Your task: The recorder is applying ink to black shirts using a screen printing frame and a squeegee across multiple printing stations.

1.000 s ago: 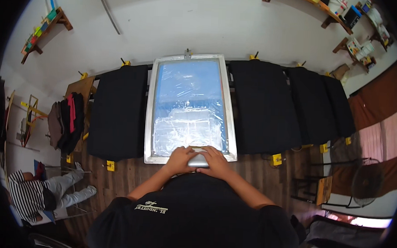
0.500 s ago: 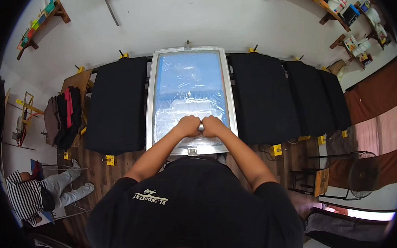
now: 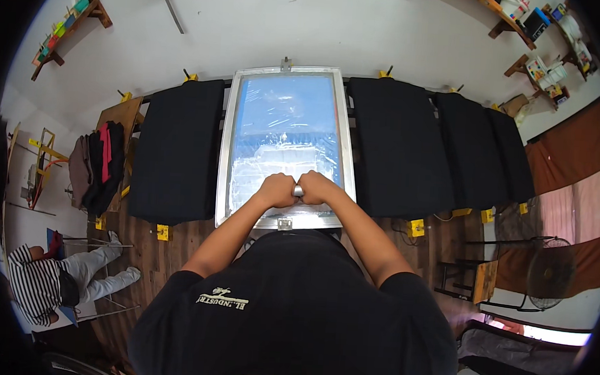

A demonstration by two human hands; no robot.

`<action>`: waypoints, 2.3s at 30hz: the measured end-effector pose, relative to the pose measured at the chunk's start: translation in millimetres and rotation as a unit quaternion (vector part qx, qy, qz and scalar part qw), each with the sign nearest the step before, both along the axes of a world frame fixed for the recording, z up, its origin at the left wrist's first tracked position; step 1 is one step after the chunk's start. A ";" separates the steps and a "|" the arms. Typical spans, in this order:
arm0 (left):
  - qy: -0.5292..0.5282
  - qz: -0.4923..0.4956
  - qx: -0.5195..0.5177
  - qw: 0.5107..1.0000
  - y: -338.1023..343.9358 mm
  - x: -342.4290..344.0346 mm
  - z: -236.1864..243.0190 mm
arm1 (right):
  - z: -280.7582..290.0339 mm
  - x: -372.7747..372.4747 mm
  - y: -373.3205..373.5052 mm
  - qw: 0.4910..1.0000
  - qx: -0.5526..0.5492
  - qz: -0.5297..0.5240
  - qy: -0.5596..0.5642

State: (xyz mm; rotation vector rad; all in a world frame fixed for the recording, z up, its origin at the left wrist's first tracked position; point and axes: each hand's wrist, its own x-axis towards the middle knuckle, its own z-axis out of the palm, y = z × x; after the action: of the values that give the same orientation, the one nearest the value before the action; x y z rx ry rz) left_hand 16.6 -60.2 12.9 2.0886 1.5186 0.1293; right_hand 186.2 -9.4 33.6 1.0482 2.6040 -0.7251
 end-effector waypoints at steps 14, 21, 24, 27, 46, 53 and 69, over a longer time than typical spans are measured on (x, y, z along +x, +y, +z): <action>0.000 -0.051 -0.025 0.998 17.0 -1.8 -2.6 | -13.1 7.6 -3.1 0.998 -0.017 -0.056 0.021; -0.026 -0.014 -0.043 0.999 4.9 0.3 -15.7 | -8.3 8.2 -2.0 0.997 -0.065 -0.021 0.026; -0.025 -0.013 -0.052 0.998 -1.9 0.7 -8.8 | -9.2 9.7 -7.2 0.997 -0.058 -0.029 0.032; -0.021 -0.024 -0.051 0.998 -0.9 -0.9 -6.1 | -10.5 8.8 -10.0 0.998 -0.057 -0.028 0.020; -0.071 0.000 0.270 0.960 -41.1 13.6 -40.3 | -38.0 22.1 -62.3 0.959 0.196 -0.062 0.197; 0.010 -0.030 0.115 0.993 -30.0 -4.6 9.7 | 13.6 7.6 -41.7 0.997 0.053 -0.033 0.052; -0.043 -0.029 0.145 0.988 -36.4 -0.7 -6.7 | -2.7 15.7 -54.3 0.988 0.102 -0.060 0.095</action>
State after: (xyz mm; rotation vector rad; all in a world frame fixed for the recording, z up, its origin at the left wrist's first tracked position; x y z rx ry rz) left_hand 15.9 -96.6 6.2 2.3164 1.4555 0.4365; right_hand 201.8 -63.7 30.9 1.2608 2.8466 -0.6214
